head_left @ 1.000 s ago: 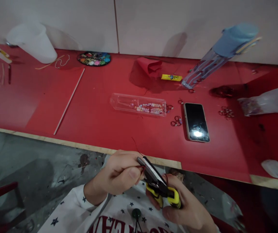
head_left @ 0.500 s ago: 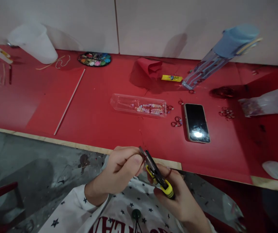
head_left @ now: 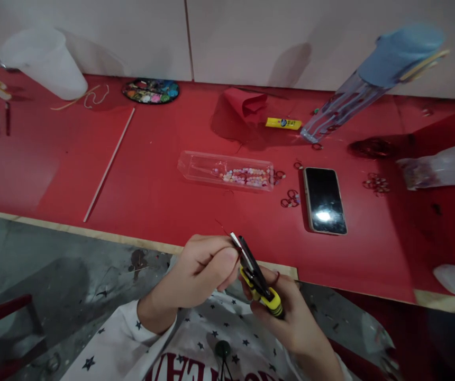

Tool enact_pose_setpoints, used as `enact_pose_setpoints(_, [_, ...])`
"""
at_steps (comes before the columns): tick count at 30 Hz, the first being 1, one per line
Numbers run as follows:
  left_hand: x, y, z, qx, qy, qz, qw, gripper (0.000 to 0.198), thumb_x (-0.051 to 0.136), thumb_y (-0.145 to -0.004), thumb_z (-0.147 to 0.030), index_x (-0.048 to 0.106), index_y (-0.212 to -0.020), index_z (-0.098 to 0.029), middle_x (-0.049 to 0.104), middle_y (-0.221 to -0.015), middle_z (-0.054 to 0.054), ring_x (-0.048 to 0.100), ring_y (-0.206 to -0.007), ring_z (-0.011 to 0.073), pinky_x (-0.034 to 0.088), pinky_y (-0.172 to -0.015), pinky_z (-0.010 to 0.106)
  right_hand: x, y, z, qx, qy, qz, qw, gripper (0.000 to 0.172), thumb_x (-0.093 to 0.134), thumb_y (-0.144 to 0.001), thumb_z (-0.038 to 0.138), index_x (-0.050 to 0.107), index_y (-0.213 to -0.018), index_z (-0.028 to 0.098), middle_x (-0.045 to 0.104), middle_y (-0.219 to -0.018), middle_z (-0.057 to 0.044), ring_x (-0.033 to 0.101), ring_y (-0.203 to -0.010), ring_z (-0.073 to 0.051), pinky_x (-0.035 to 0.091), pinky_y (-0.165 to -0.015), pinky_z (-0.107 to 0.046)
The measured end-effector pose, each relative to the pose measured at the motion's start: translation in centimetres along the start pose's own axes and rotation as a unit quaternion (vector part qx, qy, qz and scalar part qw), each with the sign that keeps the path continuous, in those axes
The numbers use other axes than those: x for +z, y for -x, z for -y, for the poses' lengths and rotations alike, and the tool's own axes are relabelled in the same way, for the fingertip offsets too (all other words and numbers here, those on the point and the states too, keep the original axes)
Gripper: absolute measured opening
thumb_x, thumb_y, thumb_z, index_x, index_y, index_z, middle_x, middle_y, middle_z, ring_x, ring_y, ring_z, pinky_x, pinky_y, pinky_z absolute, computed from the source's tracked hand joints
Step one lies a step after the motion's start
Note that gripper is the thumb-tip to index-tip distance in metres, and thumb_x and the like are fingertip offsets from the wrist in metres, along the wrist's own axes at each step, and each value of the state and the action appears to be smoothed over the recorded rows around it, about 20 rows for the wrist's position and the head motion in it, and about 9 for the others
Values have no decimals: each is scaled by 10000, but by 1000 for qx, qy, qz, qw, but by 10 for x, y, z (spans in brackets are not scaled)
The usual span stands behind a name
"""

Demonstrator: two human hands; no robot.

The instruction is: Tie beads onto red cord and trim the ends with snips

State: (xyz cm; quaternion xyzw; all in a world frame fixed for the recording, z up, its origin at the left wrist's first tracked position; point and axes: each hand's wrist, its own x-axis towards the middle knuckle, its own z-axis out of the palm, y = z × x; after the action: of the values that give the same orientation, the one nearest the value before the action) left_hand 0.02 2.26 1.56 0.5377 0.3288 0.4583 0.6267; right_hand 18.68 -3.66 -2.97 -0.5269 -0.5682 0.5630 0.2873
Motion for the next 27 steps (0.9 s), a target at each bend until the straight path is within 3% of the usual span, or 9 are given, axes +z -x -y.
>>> enact_pose_setpoints(7, [0,-8,8,-8,33,11,999,422,419,-957,-306,397,-556,-175,372,-466,-57,365,-400,47,306,-417,187,-2,-9,-2,24,-93,37,995,286,588,-678,205,619,-958,159,654,-761,-39,603,-659,-160,494,-607,-261])
enact_pose_setpoints(12, [4,-13,14,-57,83,-10,995,421,440,-938,-331,385,-549,-181,370,-437,-62,404,-387,56,372,-426,183,-3,-14,-11,45,-182,66,980,305,608,-701,233,582,-999,174,658,-794,-47,611,-675,-170,503,-621,-279])
enact_pose_setpoints(16, [1,-20,20,-90,100,4,991,425,455,-931,-351,383,-549,-178,373,-434,-63,465,-394,66,388,-420,175,-4,-20,-11,64,-201,76,975,289,635,-671,252,593,-948,183,655,-768,-40,599,-656,-168,494,-600,-277])
enact_pose_setpoints(21, [-5,-32,31,-133,115,22,984,446,462,-932,-376,396,-545,-166,369,-432,-62,524,-422,78,399,-440,172,-2,-29,-14,124,-247,47,960,252,669,-601,236,584,-836,200,644,-726,-12,582,-635,-159,480,-589,-269])
enact_pose_setpoints(25, [-5,-44,42,-150,193,26,969,425,495,-907,-407,371,-571,-176,385,-500,-54,513,-462,91,491,-493,229,0,-42,-28,155,-365,72,915,176,647,-594,287,560,-721,203,552,-536,33,482,-449,-125,405,-453,-248])
enact_pose_setpoints(27, [-4,-49,47,-139,226,18,964,416,506,-899,-412,374,-582,-178,388,-542,-50,478,-479,87,527,-517,260,-2,-48,-32,155,-364,17,918,136,625,-604,278,568,-700,200,539,-521,31,468,-448,-121,395,-458,-250])
